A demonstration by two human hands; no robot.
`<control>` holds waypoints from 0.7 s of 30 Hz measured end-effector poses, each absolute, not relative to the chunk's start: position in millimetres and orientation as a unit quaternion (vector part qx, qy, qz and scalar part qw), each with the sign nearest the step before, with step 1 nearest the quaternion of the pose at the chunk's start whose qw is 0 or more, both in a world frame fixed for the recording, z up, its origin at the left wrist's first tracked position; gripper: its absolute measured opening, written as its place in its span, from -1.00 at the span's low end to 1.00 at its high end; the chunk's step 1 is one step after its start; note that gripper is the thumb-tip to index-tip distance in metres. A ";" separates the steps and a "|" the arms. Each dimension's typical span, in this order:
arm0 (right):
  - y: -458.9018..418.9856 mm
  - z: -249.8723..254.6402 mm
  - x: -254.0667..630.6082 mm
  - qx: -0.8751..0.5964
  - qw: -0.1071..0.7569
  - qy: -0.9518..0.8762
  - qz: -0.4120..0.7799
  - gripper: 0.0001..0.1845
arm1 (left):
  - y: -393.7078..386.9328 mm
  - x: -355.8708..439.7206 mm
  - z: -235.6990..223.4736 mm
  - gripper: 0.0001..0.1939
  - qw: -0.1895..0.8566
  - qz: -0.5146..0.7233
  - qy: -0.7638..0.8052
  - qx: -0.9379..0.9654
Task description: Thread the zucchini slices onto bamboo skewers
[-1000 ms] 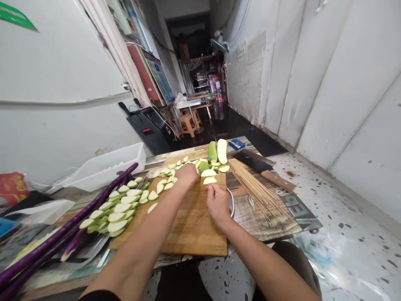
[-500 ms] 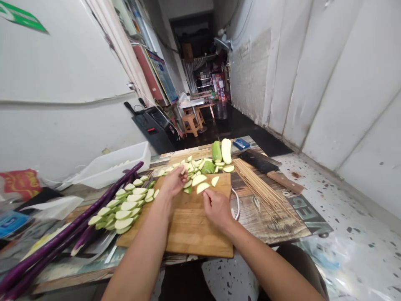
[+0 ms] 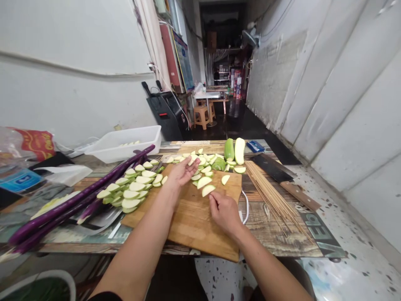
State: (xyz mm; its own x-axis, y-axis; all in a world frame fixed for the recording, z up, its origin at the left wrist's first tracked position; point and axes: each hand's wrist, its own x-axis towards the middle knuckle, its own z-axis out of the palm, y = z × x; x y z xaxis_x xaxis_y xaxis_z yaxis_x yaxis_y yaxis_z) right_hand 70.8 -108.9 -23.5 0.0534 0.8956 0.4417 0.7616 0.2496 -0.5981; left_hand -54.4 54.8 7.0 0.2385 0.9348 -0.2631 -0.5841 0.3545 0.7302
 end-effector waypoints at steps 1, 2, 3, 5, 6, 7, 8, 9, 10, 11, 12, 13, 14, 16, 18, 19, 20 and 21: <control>-108.6 -23.9 70.8 -0.612 0.393 -0.681 0.083 -0.69 | 56.1 -55.1 6.3 -0.94 0.752 0.506 0.350 0.237; -108.3 -24.3 70.8 -0.616 0.388 -0.681 0.082 -0.69 | 57.2 -55.7 5.6 -0.95 0.756 0.502 0.352 0.228; -107.9 -24.7 70.7 -0.619 0.382 -0.681 0.082 -0.69 | 58.1 -56.2 5.0 -0.95 0.760 0.497 0.353 0.225; -107.2 -25.3 70.4 -0.623 0.374 -0.681 0.085 -0.69 | 59.1 -56.8 4.2 -0.96 0.763 0.491 0.353 0.228; -106.8 -25.4 70.2 -0.625 0.372 -0.681 0.087 -0.69 | 59.2 -56.8 4.0 -0.97 0.762 0.490 0.353 0.234; -106.6 -25.5 70.1 -0.625 0.371 -0.681 0.088 -0.69 | 59.1 -56.6 3.9 -0.98 0.758 0.491 0.354 0.242; -106.4 -25.4 70.0 -0.625 0.372 -0.681 0.089 -0.69 | 58.8 -56.4 3.8 -0.98 0.752 0.497 0.354 0.251; -106.3 -25.3 70.0 -0.625 0.372 -0.680 0.089 -0.70 | 58.4 -56.1 3.6 -0.96 0.743 0.505 0.354 0.260; -106.4 -25.1 70.1 -0.626 0.372 -0.680 0.089 -0.70 | 58.1 -55.8 3.5 -0.95 0.736 0.513 0.352 0.268; -106.4 -24.9 70.2 -0.626 0.373 -0.679 0.088 -0.70 | 57.9 -55.6 3.3 -0.94 0.729 0.520 0.350 0.274; -106.5 -24.6 70.3 -0.626 0.373 -0.679 0.089 -0.70 | 57.8 -55.5 3.1 -0.93 0.725 0.526 0.345 0.279; -106.6 -24.4 70.3 -0.624 0.375 -0.679 0.090 -0.70 | 57.7 -55.6 3.0 -0.92 0.723 0.531 0.341 0.282; -106.7 -24.2 70.4 -0.622 0.376 -0.680 0.091 -0.70 | 57.8 -55.7 2.8 -0.92 0.721 0.534 0.338 0.284; -106.7 -24.1 70.3 -0.619 0.379 -0.682 0.093 -0.69 | 57.8 -55.9 2.7 -0.92 0.719 0.536 0.337 0.287; -106.5 -24.3 70.1 -0.618 0.378 -0.683 0.092 -0.69 | 57.6 -55.8 2.7 -0.92 0.717 0.535 0.342 0.287; -106.3 -24.5 70.0 -0.618 0.378 -0.683 0.092 -0.69 | 57.5 -55.6 2.8 -0.92 0.715 0.536 0.345 0.286; -106.2 -24.6 70.0 -0.618 0.377 -0.684 0.092 -0.69 | 57.4 -55.3 2.8 -0.92 0.713 0.538 0.347 0.285; -106.1 -24.6 70.0 -0.618 0.377 -0.684 0.091 -0.69 | 57.3 -55.0 2.8 -0.92 0.711 0.541 0.348 0.284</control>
State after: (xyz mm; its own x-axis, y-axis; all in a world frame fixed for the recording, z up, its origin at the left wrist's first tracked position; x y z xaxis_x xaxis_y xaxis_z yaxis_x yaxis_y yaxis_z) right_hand 70.0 -106.1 -24.6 0.0479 0.9142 0.4025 0.7768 0.2193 -0.5904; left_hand -55.0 57.3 2.8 0.1720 0.9669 -0.1884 -0.5718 0.2537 0.7802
